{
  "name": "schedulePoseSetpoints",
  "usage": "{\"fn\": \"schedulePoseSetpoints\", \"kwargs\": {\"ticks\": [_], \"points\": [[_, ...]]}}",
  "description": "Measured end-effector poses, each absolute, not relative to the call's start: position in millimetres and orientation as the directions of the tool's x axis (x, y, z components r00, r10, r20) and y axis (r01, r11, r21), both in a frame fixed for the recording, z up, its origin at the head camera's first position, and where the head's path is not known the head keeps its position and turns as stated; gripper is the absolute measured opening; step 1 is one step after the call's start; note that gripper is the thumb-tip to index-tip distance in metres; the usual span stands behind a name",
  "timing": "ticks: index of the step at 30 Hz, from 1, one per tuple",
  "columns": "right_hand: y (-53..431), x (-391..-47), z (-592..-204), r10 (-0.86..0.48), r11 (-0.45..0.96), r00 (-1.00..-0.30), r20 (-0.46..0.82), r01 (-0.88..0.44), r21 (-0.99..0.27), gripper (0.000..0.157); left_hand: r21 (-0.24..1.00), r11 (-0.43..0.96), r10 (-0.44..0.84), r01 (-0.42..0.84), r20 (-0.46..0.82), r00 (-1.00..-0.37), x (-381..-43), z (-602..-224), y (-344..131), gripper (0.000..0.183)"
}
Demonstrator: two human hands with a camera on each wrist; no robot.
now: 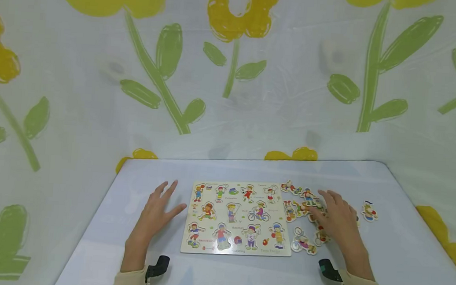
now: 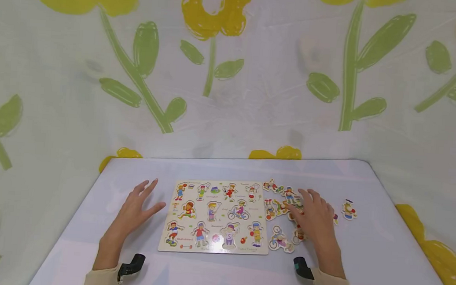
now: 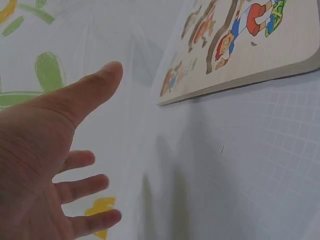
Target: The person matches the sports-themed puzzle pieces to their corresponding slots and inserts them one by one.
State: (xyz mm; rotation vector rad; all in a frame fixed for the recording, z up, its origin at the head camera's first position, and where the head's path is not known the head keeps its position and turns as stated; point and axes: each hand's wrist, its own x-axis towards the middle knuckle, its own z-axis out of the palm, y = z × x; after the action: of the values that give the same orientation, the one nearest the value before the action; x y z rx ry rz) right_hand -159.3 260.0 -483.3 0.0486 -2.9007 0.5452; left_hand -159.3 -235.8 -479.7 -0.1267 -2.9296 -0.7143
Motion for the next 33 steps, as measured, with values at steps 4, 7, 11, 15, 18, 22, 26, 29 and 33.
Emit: {"fn": "schedulePoseSetpoints", "kwargs": {"ticks": [4,7,11,15,18,22,26,29,33], "points": [[253.5,-160.5,-483.4,0.026,0.949,-0.971,0.239,-0.052,-0.311,0.052,0.506,0.856,0.053,0.105,0.117,-0.992,-159.0,-479.8,-230.2,0.072],[248.8,-160.9,-484.9,0.039,0.951,-0.963,0.266,-0.046,-0.306,0.047,0.549,0.831,0.048,0.095,0.098,-0.994,-160.0,-481.2,-224.6,0.063],[240.4,-163.1,-487.3,0.021,0.946,-0.957,0.288,-0.074,-0.316,0.038,0.592,0.802,0.054,0.076,0.054,-0.997,-161.0,-485.0,-218.4,0.052],[232.2,-164.9,-489.4,-0.003,0.938,-0.963,0.271,-0.096,-0.332,0.028,0.62,0.782,0.063,0.061,0.018,-0.998,-162.1,-489.9,-214.1,0.044],[227.3,-165.6,-490.2,0.002,0.933,-0.967,0.254,-0.09,-0.348,0.024,0.641,0.764,0.071,0.069,0.023,-0.997,-161.9,-492.4,-211.8,0.036],[223.8,-166.5,-492.2,0.006,0.935,-0.963,0.268,-0.09,-0.343,0.022,0.656,0.75,0.089,0.085,0.027,-0.996,-162.0,-493.0,-208.4,0.025],[221.0,-167.1,-493.9,0.002,0.933,-0.956,0.295,-0.105,-0.345,0.018,0.652,0.753,0.093,0.086,0.024,-0.995,-161.5,-491.2,-206.3,0.016],[220.0,-167.1,-495.1,0.0,0.932,-0.95,0.313,-0.114,-0.344,0.016,0.649,0.755,0.095,0.093,0.032,-0.995,-161.3,-491.1,-205.8,0.014],[220.3,-166.6,-495.3,0.008,0.934,-0.948,0.32,-0.107,-0.341,0.016,0.649,0.753,0.102,0.108,0.047,-0.994,-162.2,-492.5,-204.9,0.014]]}}
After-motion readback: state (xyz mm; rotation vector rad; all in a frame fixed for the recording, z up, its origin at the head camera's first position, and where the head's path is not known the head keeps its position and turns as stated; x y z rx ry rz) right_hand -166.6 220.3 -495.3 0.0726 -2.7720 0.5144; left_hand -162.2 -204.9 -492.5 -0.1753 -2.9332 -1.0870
